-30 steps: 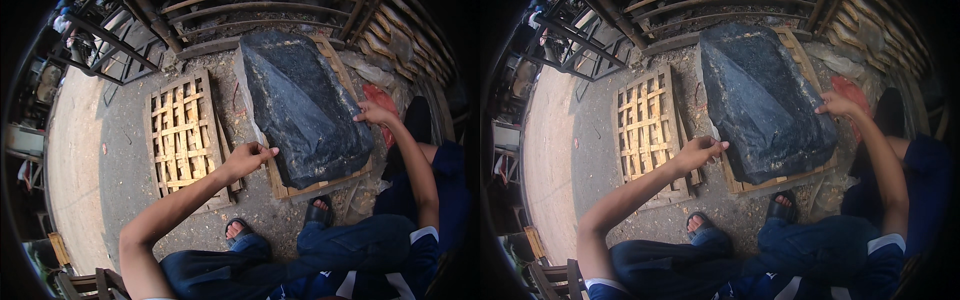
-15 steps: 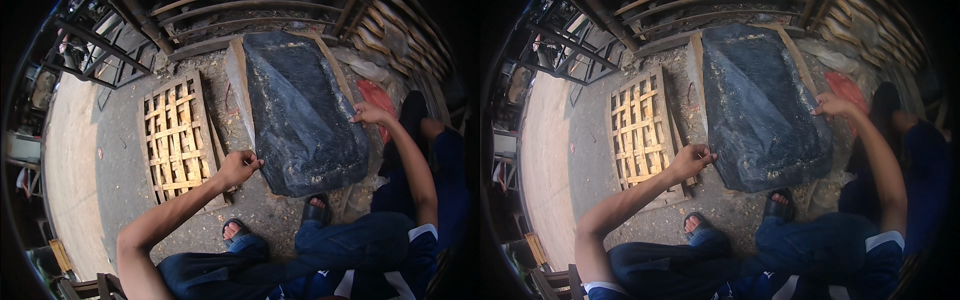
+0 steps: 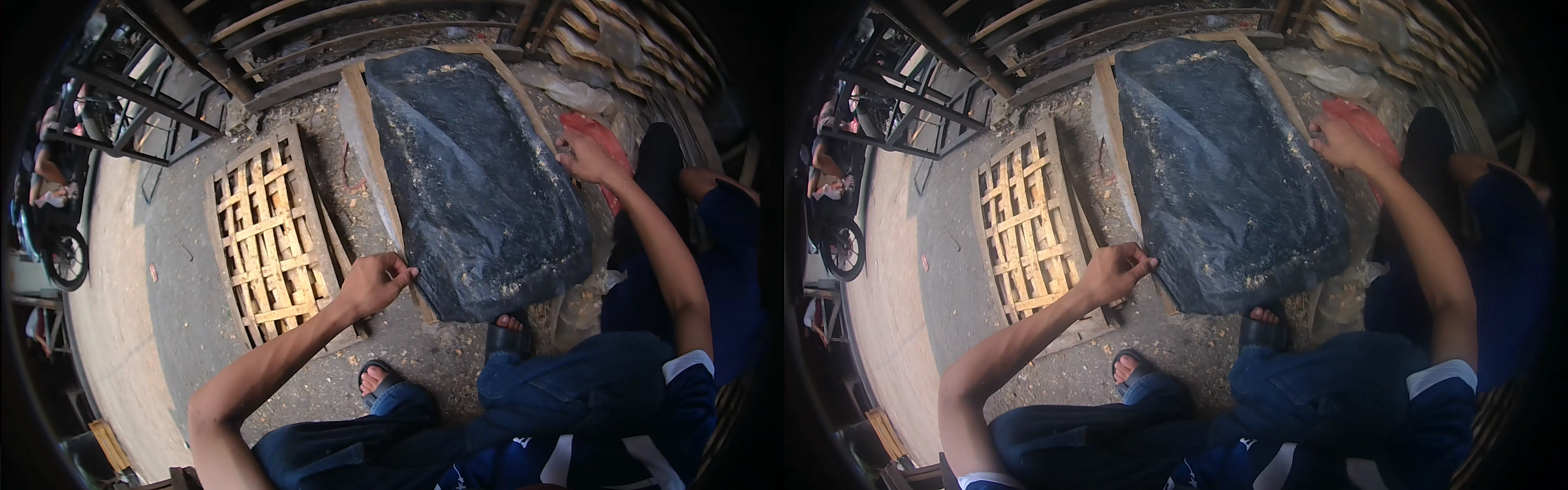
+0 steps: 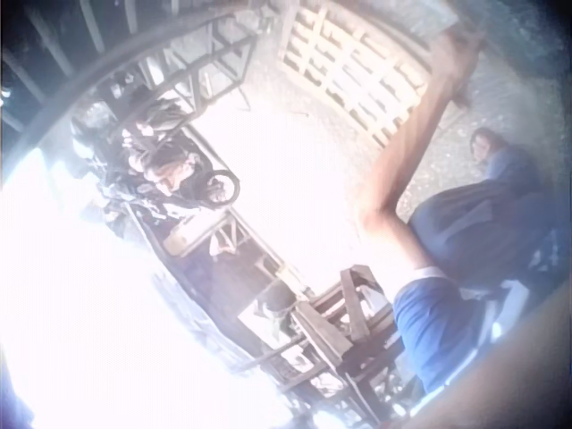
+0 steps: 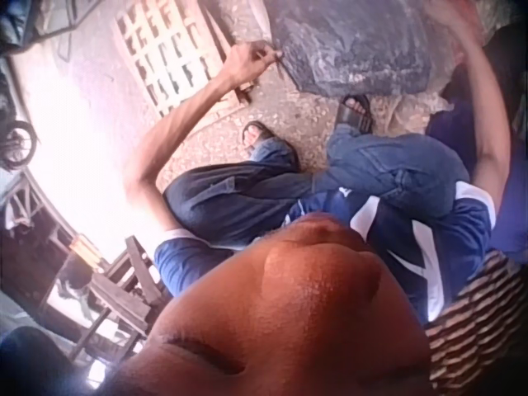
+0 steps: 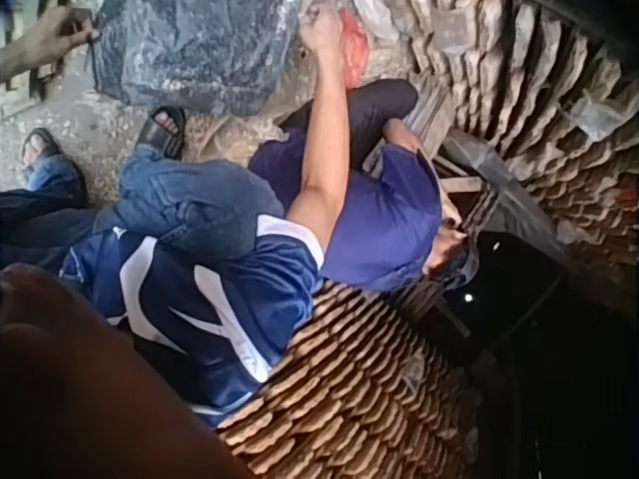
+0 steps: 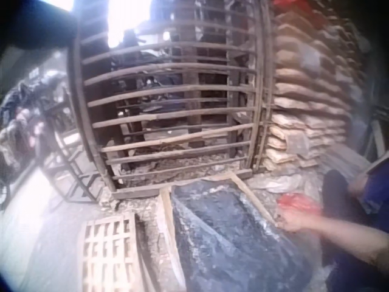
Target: The person sits on the ground and handles a rectangular wooden lattice and a black plastic sheet. They place the plastic sheet over the lattice, smooth it, then lift and reposition the lattice, repeating the placement and smoothing of the sheet.
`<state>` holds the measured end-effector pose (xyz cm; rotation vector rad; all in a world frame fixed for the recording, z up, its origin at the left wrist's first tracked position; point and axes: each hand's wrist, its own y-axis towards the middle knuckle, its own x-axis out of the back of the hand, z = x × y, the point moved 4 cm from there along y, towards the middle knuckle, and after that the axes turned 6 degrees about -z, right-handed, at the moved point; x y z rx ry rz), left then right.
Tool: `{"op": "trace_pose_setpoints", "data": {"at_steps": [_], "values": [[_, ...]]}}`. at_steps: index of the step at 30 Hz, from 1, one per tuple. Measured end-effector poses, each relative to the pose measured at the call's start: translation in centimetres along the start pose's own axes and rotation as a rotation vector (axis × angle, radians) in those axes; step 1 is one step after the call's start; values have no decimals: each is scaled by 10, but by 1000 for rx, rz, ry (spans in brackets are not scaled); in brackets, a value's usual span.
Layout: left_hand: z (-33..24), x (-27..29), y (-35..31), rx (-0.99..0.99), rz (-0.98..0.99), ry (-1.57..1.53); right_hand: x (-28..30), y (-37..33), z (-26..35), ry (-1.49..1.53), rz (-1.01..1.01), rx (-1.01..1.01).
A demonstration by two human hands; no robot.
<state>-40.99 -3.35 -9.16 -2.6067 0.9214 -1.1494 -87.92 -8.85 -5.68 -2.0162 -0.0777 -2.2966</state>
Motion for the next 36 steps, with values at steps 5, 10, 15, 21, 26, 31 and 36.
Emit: {"op": "trace_pose_setpoints", "data": {"at_steps": [5,10,15,21,26,31,36], "values": [[-8,6,0,19,-22,51,10,-21,85,128,-283,253],[3,-2,-2,-1,1,55,-49,-52,110,-29,133,381],[-6,-6,5,-36,6,25,-44,-41,-42,-196,-119,-301],[3,-8,5,-62,-10,-6,-22,-19,-44,4,-346,-78],[10,-8,1,-21,-16,-34,-34,-49,159,127,-31,559],[7,-10,2,17,-8,-84,-64,-69,232,149,251,1179],[3,-7,-1,0,-29,-88,-59,74,127,-43,18,211]]}}
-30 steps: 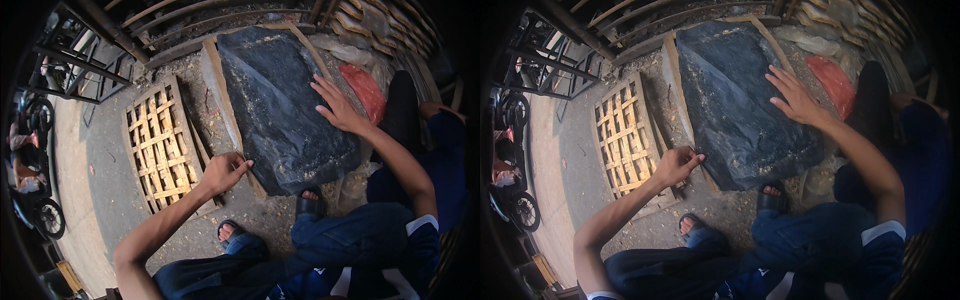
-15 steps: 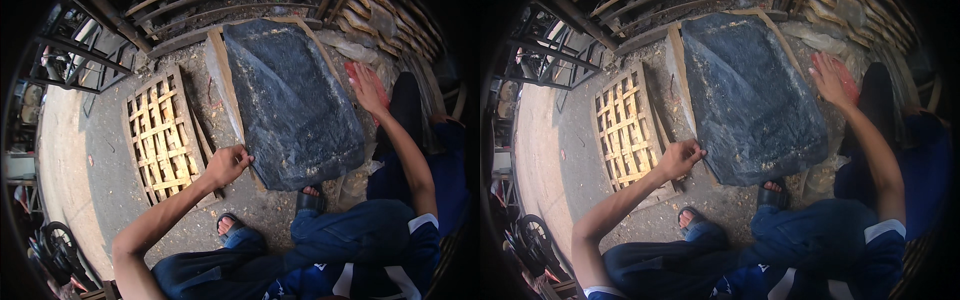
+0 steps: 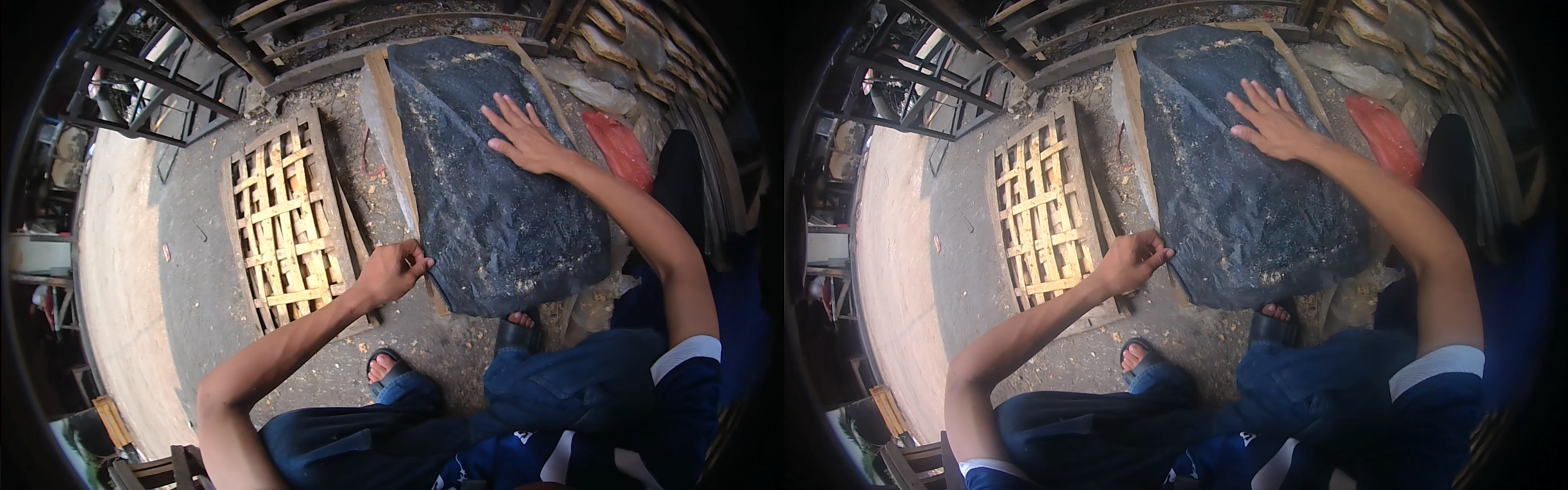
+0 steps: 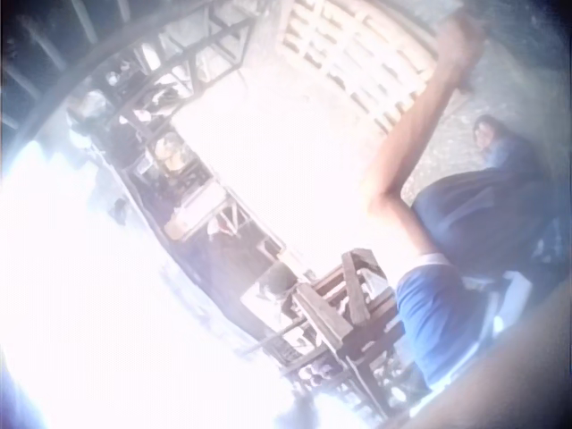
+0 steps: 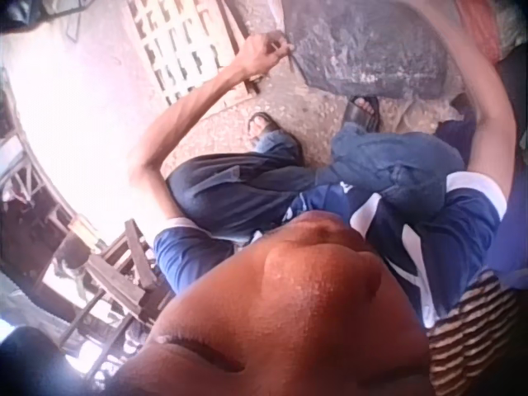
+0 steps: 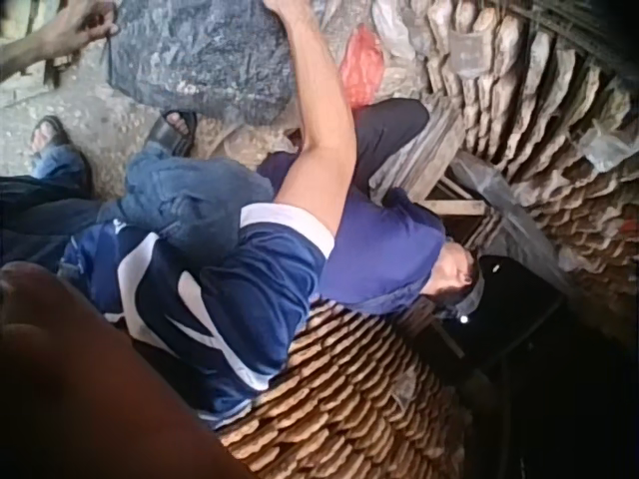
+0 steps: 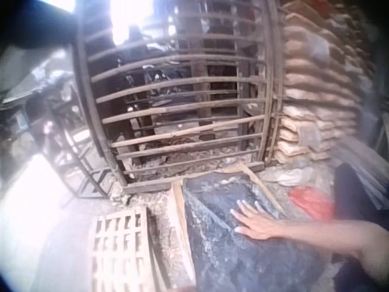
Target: The person sits on the ground and handles a rectangular wooden lattice and a black plastic sheet. They place the plastic sheet over the lattice, smooth it, then lift and reposition the lattice, repeating the placement and smoothing of the sheet.
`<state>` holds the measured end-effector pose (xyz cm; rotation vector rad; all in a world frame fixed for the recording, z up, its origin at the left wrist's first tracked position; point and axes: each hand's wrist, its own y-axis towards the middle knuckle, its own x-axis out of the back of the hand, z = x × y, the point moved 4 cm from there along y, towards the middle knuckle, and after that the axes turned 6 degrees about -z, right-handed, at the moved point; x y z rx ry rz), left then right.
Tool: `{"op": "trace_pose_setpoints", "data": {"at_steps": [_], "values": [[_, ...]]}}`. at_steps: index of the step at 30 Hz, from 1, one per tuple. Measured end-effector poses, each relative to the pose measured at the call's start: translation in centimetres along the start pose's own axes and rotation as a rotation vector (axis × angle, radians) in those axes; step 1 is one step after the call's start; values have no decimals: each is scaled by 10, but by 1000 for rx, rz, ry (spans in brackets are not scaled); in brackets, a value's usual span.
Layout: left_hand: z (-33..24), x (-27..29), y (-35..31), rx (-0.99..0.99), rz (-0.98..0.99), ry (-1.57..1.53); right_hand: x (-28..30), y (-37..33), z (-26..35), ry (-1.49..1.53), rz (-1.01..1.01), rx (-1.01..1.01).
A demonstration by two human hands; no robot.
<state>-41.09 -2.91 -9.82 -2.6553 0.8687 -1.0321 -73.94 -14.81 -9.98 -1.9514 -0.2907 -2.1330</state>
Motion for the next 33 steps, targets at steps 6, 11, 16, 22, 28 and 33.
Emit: {"op": "trace_pose_setpoints", "data": {"at_steps": [6,11,16,22,28,33], "values": [[0,1,4,-15,32,29,49,10,-19,-36,-215,100],[9,0,8,-17,76,-35,9,-65,120,48,50,900],[10,-1,11,-19,108,-63,-17,-48,111,91,125,1121],[10,0,9,-5,108,-92,57,88,-57,-284,-106,-402],[17,3,13,-8,134,-55,22,28,51,126,-165,388],[7,4,22,-5,189,-103,-11,-36,131,180,63,907]]}}
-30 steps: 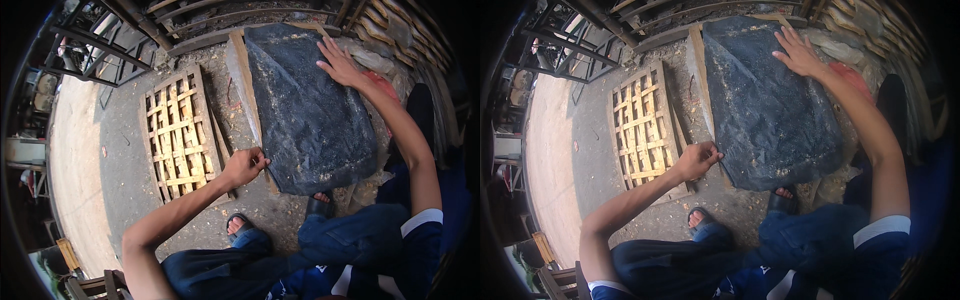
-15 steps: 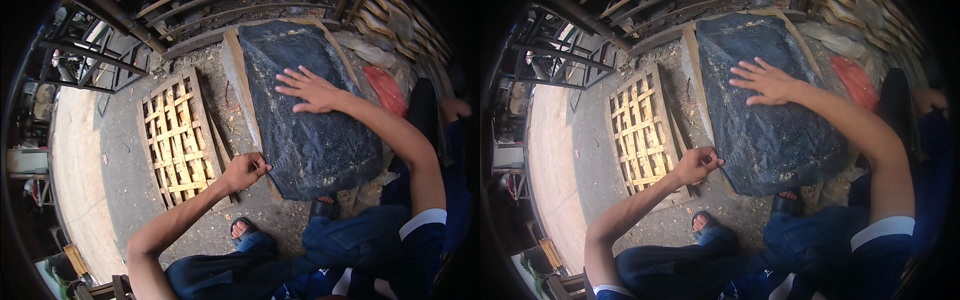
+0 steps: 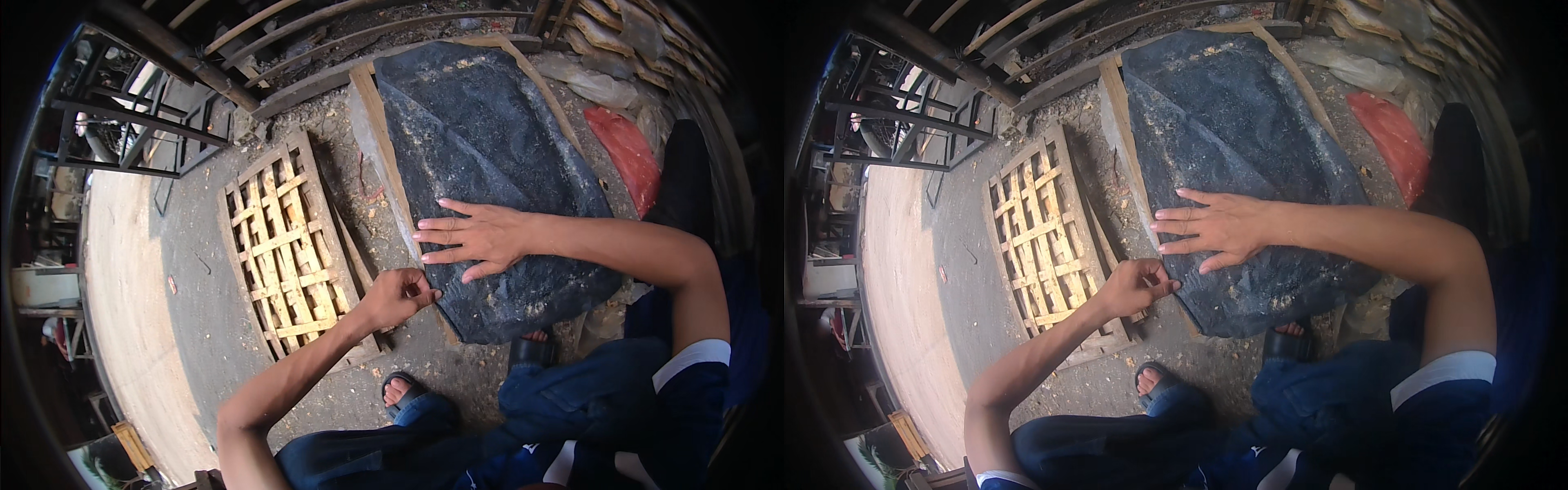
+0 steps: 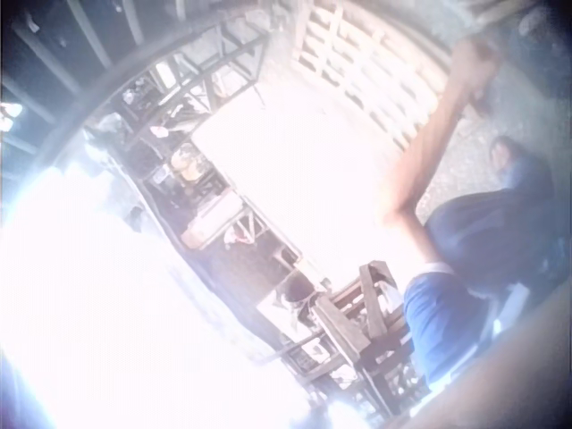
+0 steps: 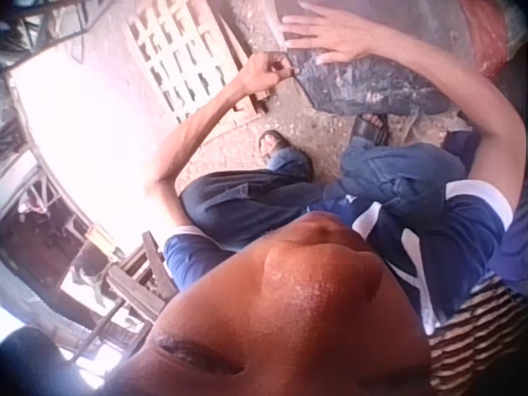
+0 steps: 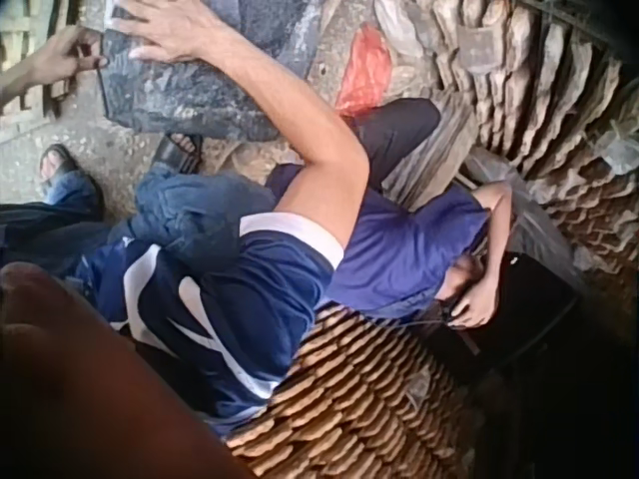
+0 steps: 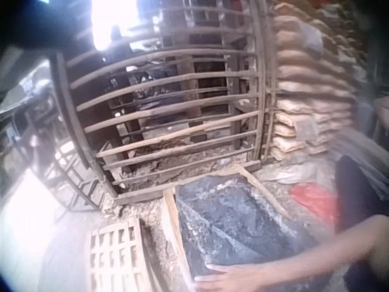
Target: The person sits on the ground and handles a rectangular wooden lattice and a black plastic sheet. They place the plastic sheet over the lattice, smooth it, then lift and reposition the lattice, repeating the placement and smoothing of the sheet.
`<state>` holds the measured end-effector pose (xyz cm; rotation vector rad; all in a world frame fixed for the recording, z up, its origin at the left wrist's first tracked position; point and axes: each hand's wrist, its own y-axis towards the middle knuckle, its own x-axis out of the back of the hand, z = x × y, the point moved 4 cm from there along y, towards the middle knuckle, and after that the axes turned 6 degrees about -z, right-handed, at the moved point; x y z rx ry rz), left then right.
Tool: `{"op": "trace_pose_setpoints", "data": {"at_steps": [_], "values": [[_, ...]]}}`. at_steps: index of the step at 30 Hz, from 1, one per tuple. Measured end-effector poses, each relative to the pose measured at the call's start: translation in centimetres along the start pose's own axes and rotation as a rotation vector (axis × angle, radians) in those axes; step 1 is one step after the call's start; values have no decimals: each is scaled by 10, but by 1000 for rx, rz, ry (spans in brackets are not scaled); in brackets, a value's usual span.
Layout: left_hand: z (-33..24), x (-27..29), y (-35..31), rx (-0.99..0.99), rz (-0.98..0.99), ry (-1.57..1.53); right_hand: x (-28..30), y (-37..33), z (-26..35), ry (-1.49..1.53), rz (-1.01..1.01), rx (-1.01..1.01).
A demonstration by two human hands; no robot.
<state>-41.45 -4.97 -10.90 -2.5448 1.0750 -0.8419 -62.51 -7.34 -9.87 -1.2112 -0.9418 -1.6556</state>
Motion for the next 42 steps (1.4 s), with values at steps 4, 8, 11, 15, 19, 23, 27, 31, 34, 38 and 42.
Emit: {"op": "trace_pose_setpoints", "data": {"at_steps": [4,8,11,15,19,23,27,31,34,38,42], "values": [[2,-2,-4,-28,-33,-47,7,-7,-57,-53,-2,-98],[-5,-5,4,-22,16,-74,59,-87,-235,-308,-41,-1056],[11,-3,-2,-67,-44,-92,103,-92,-272,-353,-194,-1339],[5,1,-3,24,-1,-103,65,-59,-228,-279,-436,-843],[-4,3,2,44,24,-51,19,-4,-122,-120,-126,-334],[8,2,-4,-7,-8,-68,31,-7,-154,-211,3,-405],[3,0,-2,-8,-10,-54,96,-121,-286,-397,-115,-1444],[1,-4,6,-87,-15,-59,99,-145,-283,-393,-434,-1180],[-3,6,0,34,23,-49,59,-60,-214,-263,-377,-785],[-2,4,6,24,66,-52,33,13,-104,-169,-174,-291],[5,2,3,-29,28,-138,1,40,-72,-62,-94,-49]]}}
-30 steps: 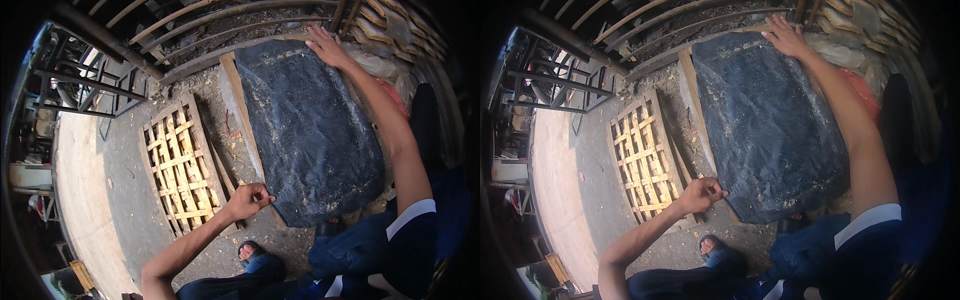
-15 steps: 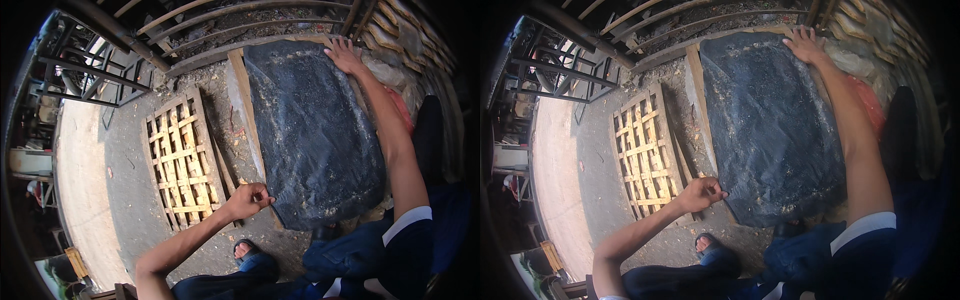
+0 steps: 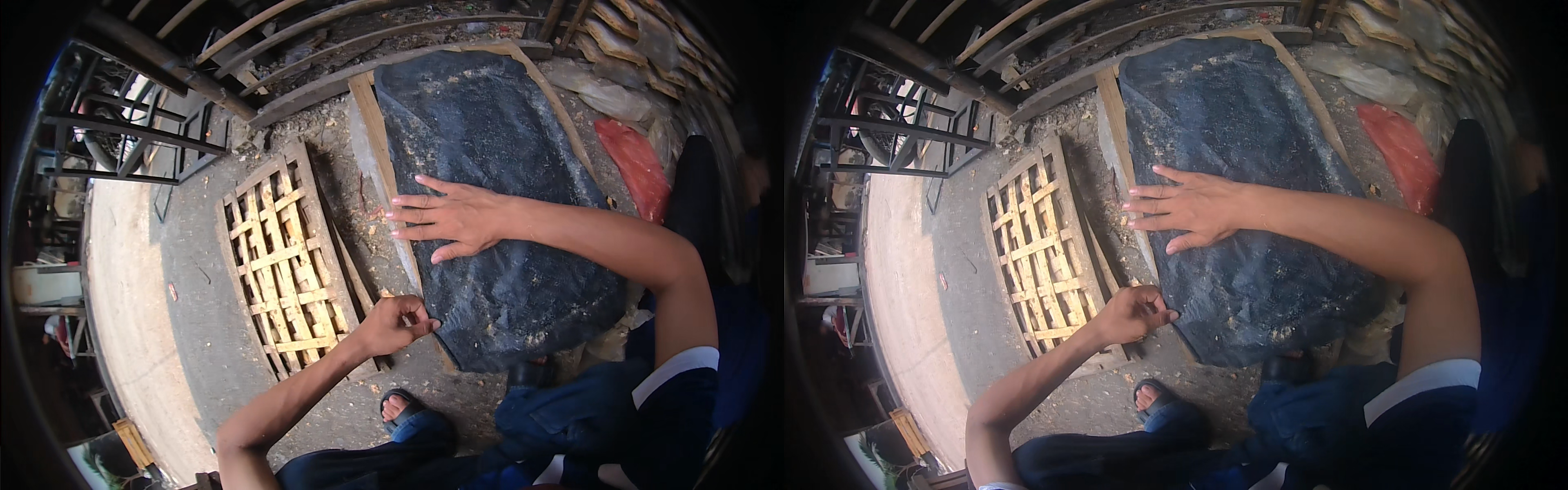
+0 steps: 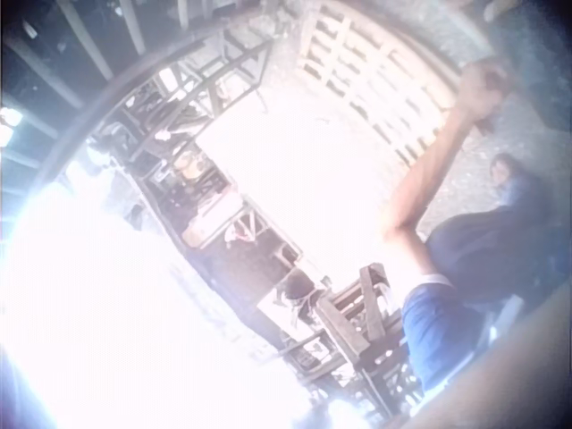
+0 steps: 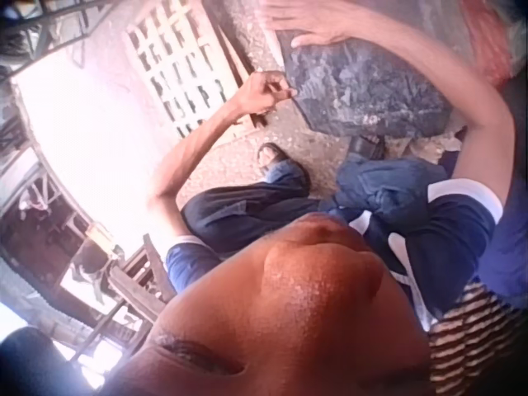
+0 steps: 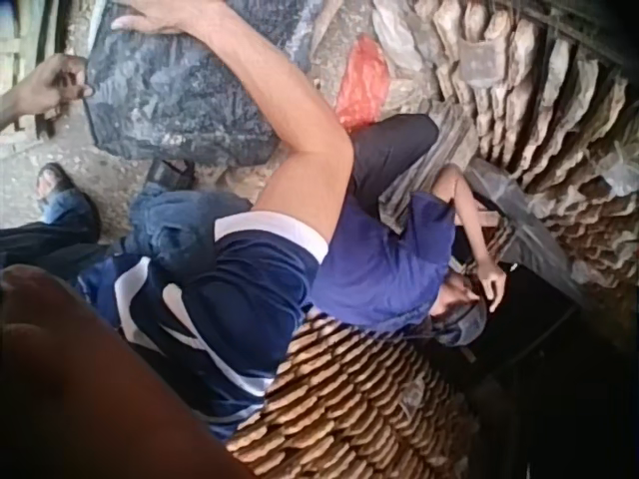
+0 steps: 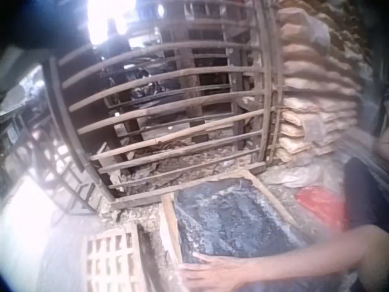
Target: The person sits on the ground and handles a rectangular wooden lattice and a black plastic sheet. They place the plastic sheet over the lattice, smooth it, then lift and reposition the lattice, repeating the placement and smoothing of the sheet.
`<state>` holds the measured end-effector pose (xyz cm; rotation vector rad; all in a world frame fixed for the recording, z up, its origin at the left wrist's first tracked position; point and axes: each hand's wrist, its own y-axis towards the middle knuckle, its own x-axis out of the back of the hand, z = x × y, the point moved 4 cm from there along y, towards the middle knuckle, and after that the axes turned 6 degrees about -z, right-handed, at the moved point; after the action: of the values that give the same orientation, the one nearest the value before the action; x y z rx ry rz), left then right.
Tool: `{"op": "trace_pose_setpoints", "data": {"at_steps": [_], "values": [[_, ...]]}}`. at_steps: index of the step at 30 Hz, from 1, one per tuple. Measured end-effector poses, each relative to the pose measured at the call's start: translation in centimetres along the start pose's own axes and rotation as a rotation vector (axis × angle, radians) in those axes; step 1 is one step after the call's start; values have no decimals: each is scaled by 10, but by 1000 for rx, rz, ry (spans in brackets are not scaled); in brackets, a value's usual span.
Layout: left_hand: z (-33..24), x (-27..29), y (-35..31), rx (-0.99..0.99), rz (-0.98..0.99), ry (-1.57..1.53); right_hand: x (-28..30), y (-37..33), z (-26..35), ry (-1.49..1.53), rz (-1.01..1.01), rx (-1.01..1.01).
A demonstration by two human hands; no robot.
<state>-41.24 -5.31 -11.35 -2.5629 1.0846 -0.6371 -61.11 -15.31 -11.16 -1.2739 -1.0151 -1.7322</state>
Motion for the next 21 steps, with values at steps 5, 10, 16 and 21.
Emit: {"op": "trace_pose_setpoints", "data": {"at_steps": [5,10,16,21], "values": [[0,-3,-1,-18,-16,-4,46,-47,-177,-321,50,-741],[-4,-1,5,-30,0,23,80,-77,-237,-492,-273,-984],[2,1,1,-35,10,15,11,3,-53,-131,-50,-200],[-2,1,-1,100,20,-23,5,-3,-48,-58,11,-83]]}}
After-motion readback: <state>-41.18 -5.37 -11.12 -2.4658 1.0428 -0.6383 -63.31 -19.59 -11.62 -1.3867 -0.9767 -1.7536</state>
